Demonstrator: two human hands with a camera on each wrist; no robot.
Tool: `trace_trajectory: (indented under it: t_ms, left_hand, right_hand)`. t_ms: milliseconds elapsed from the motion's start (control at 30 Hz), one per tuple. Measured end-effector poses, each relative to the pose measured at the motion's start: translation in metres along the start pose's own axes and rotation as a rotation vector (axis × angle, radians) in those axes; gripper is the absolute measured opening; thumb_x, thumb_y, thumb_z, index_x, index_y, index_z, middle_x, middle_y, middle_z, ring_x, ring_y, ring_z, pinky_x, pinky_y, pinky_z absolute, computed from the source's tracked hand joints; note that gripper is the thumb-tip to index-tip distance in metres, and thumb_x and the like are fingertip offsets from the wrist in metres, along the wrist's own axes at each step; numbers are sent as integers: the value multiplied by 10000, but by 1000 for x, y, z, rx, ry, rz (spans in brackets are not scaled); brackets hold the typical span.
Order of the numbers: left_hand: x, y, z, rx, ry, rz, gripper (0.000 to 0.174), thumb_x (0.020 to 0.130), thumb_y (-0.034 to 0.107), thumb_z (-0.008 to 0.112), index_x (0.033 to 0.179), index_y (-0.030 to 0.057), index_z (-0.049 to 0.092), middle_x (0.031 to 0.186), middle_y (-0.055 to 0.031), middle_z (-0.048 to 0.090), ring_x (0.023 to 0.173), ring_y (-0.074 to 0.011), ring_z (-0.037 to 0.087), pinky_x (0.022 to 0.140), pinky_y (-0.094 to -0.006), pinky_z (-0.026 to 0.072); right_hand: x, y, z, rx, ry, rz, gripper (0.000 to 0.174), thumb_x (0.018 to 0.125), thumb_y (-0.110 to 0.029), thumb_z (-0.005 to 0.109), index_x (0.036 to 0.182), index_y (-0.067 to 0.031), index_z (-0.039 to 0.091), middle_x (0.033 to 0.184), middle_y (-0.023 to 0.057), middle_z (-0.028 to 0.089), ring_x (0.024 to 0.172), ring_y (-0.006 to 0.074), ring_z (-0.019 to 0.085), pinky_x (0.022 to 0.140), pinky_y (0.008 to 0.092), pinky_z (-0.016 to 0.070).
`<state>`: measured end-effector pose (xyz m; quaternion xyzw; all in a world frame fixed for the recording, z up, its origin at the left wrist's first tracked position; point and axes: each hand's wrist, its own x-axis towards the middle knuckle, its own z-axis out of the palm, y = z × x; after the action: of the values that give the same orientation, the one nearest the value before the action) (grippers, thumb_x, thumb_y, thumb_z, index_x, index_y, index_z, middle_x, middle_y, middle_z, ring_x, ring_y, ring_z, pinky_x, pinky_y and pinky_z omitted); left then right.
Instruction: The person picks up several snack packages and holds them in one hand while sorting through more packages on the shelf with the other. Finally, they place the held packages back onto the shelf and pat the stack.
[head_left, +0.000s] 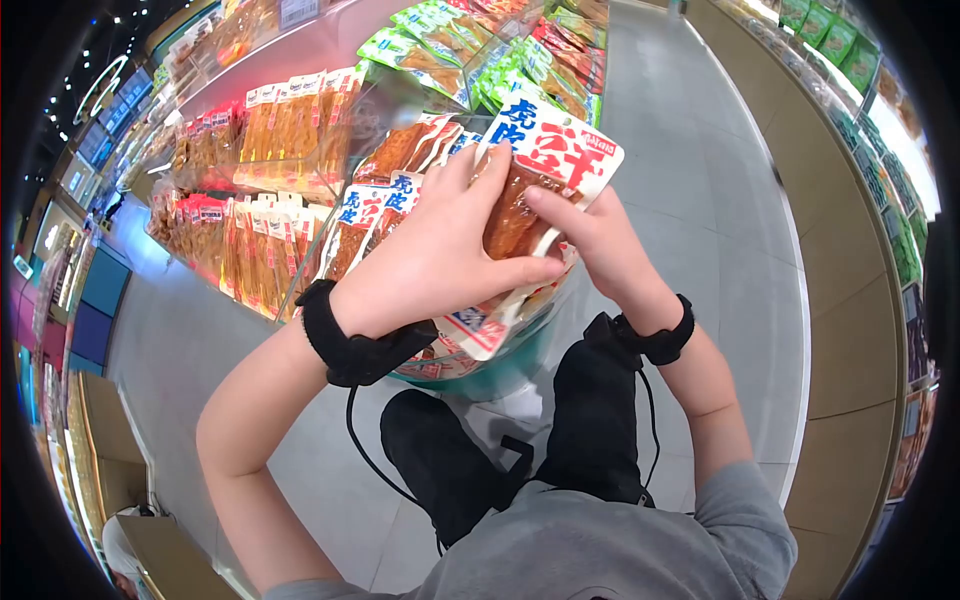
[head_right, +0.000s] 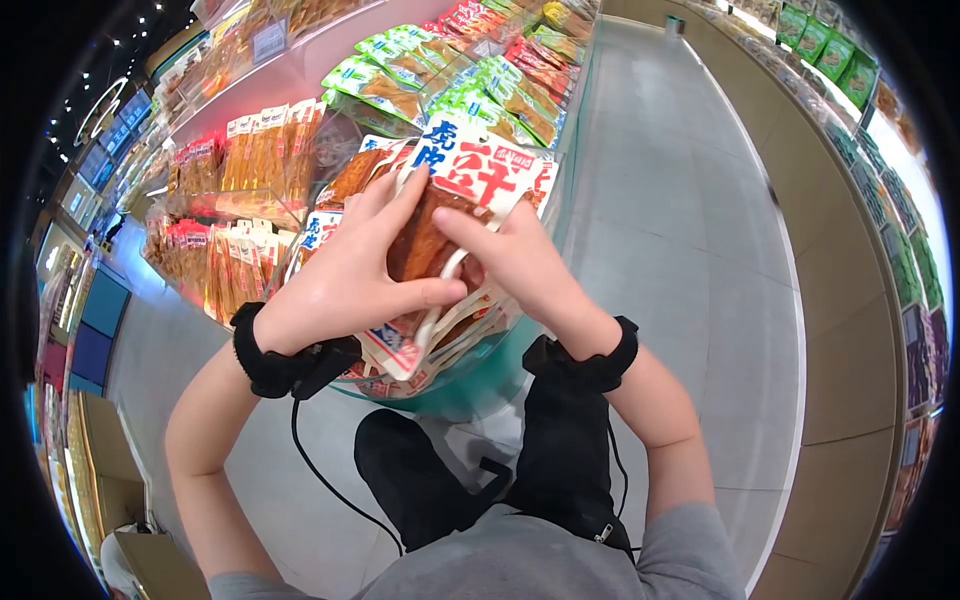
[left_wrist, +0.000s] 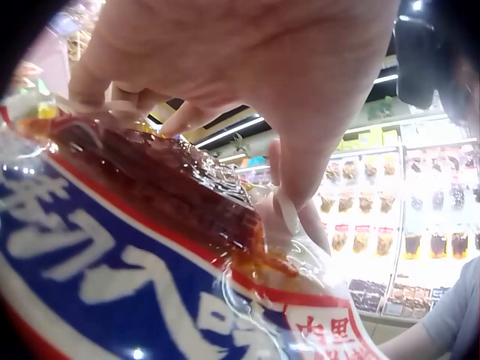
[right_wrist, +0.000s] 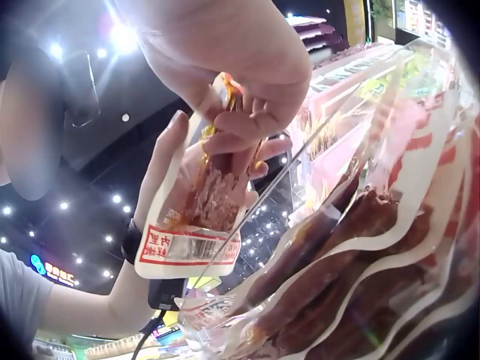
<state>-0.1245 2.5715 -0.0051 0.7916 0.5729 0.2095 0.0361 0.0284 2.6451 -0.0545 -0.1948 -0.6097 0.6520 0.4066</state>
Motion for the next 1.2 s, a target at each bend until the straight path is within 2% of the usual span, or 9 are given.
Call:
trace_trajectory:
  t_ms: [67, 167, 233, 300, 500, 767, 933, 1100, 1200]
  left_hand:
    - [2, -4, -2, 27, -43, 45, 911, 706, 422, 667, 1324, -62, 204, 1277, -263, 328, 1197, -350, 327, 1004, -361, 249]
    - [-2, -27, -5, -389, -129, -80, 845, 753, 407, 628, 1333, -37, 203, 1305, -267, 291, 1223, -376, 285, 1006, -383, 250]
    - [-16, -31, -5, 71, -331, -1, 777, 782, 389, 597, 1347, 18, 214, 1335, -257, 255, 1241, -380, 262, 1005, -395, 255]
    - [-25, -39, 9, 143, -337, 168, 725, 774, 391, 598, 1348, 104, 259, 1348, -270, 220, 1233, -398, 275, 1006, -404, 261]
    - [-28, -46, 20, 114, -423, 221, 672, 779, 328, 596, 1334, 103, 291, 1354, -276, 192, 1233, -399, 275, 1003, -400, 275]
    - [-33, -39, 16, 149, -508, 153, 651, 816, 283, 544, 1362, 133, 222, 1396, -213, 131, 1278, -365, 198, 1018, -498, 213]
    - [-32, -37, 14, 157, -514, 132, 663, 812, 292, 541, 1366, 140, 209, 1397, -191, 146, 1275, -348, 214, 1027, -498, 203]
    - [-31, -38, 14, 148, -514, 135, 675, 803, 295, 552, 1366, 152, 209, 1392, -187, 157, 1258, -366, 239, 1018, -477, 237]
    - [-32, -37, 14, 186, -469, 151, 680, 792, 309, 566, 1361, 160, 225, 1364, -185, 202, 1199, -404, 297, 988, -469, 285]
  right_hand:
    - [1, -6, -12, 74, 142, 0, 208, 821, -194, 581, 961, -43, 559, 784, -6, 583, 552, 29, 499, 425, 172, 373]
    - [14, -9, -56, 26, 411, -197, 189, 830, -177, 562, 978, -60, 564, 807, -17, 581, 632, 32, 514, 451, 172, 362]
    - [22, -12, -82, -53, 574, -298, 209, 856, -193, 533, 1003, -48, 560, 852, 3, 609, 711, 40, 549, 508, 182, 395]
    - [30, -10, -94, -134, 688, -321, 225, 855, -202, 540, 1019, -50, 559, 893, 6, 608, 761, 61, 560, 588, 196, 445]
    - [54, 11, -88, -14, 533, -165, 254, 851, -208, 552, 1059, -62, 541, 972, 10, 588, 803, 81, 563, 658, 232, 471]
    - [93, 24, -76, 31, 277, 98, 221, 864, -179, 531, 1066, -88, 531, 1013, 2, 574, 892, 90, 538, 715, 264, 467]
    - [96, 26, -72, -14, 398, -113, 310, 839, -75, 519, 1116, -17, 395, 975, 73, 554, 846, 158, 558, 654, 295, 479]
    - [92, 26, -85, -279, 487, -53, 497, 781, -90, 568, 1200, -9, 313, 997, 109, 553, 843, 149, 559, 659, 294, 472]
    - [88, 36, -95, -420, 409, -159, 646, 773, -136, 594, 1296, -33, 229, 1122, 130, 512, 1007, 172, 522, 838, 294, 420]
